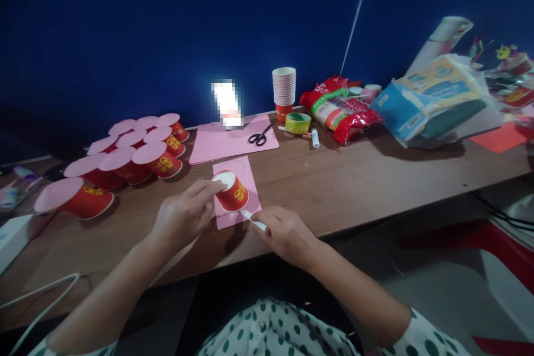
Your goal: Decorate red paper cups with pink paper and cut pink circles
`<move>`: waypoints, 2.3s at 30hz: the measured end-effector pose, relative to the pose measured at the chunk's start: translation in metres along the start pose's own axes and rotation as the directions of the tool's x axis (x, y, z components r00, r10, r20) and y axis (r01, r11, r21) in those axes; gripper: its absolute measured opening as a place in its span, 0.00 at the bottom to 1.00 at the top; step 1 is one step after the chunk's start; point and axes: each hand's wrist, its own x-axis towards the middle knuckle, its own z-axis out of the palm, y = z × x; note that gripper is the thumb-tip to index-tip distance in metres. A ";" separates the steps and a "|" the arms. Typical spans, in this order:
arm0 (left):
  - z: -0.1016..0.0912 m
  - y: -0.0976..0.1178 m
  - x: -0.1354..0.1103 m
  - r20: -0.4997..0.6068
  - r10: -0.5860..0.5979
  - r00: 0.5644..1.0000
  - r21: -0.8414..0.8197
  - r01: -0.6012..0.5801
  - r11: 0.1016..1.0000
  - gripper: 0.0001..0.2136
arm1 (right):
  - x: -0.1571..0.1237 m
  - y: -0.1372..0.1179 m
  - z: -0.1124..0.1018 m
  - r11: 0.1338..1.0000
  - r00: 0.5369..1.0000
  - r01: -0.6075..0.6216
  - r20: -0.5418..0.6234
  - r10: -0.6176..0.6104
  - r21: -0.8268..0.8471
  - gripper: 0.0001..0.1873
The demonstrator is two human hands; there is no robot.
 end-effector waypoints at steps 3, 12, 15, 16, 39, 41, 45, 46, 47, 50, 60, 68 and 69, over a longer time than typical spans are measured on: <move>0.000 0.000 0.000 0.004 -0.003 1.000 0.006 0.003 1.000 0.19 | -0.001 0.006 -0.003 1.000 1.000 -0.019 -0.007 0.019 0.002 0.09; 0.003 0.003 -0.001 -0.039 -0.034 0.999 -0.030 0.032 0.999 0.16 | -0.010 0.016 -0.007 0.998 0.975 -0.048 -0.217 0.054 0.034 0.13; 0.007 0.005 -0.002 -0.069 -0.032 0.997 -0.020 0.030 0.999 0.12 | -0.010 0.016 -0.006 0.996 0.970 -0.077 -0.227 0.086 0.050 0.15; 0.009 0.005 -0.002 -0.082 -0.029 0.996 -0.013 0.028 1.000 0.12 | -0.010 0.016 -0.005 0.993 0.967 -0.096 -0.230 0.108 0.063 0.15; 0.018 0.053 0.046 -0.060 0.024 0.998 -0.149 -0.033 0.988 0.10 | -0.005 0.044 -0.033 0.881 0.814 -0.369 -0.354 0.461 0.297 0.21; 0.025 0.066 0.065 0.007 0.044 0.999 -0.117 -0.043 0.992 0.10 | -0.004 0.058 -0.042 0.861 0.779 -0.396 -0.380 0.499 0.318 0.24; 0.038 0.082 0.099 0.067 0.029 0.997 -0.097 -0.023 0.995 0.12 | -0.001 0.089 -0.055 0.794 0.682 -0.461 -0.413 0.603 0.397 0.22; 0.041 0.084 0.105 0.066 0.021 0.998 -0.119 -0.013 0.993 0.12 | -0.001 0.096 -0.057 0.768 0.654 -0.487 -0.409 0.636 0.415 0.22; 0.044 0.086 0.111 0.066 0.014 0.998 -0.149 -0.004 0.989 0.12 | 0.000 0.103 -0.058 0.746 0.631 -0.514 -0.402 0.664 0.424 0.21; 0.047 0.086 0.120 0.051 0.026 0.998 -0.216 -0.014 0.976 0.17 | 0.004 0.117 -0.059 0.730 0.611 -0.561 -0.399 0.683 0.391 0.20; 0.040 0.031 0.077 -0.035 -0.040 0.999 -0.234 0.031 0.972 0.16 | 0.028 0.142 -0.057 0.781 0.716 -0.624 -0.381 0.586 0.028 0.18; 0.046 -0.035 0.047 -0.029 -0.248 0.968 -0.158 0.241 0.958 0.12 | 0.041 0.144 -0.059 0.623 0.689 -0.725 -0.303 0.659 -0.293 0.14; 0.049 -0.038 0.045 -0.034 -0.266 0.963 -0.162 0.257 0.953 0.11 | 0.042 0.142 -0.060 0.606 0.692 -0.721 -0.295 0.659 -0.336 0.14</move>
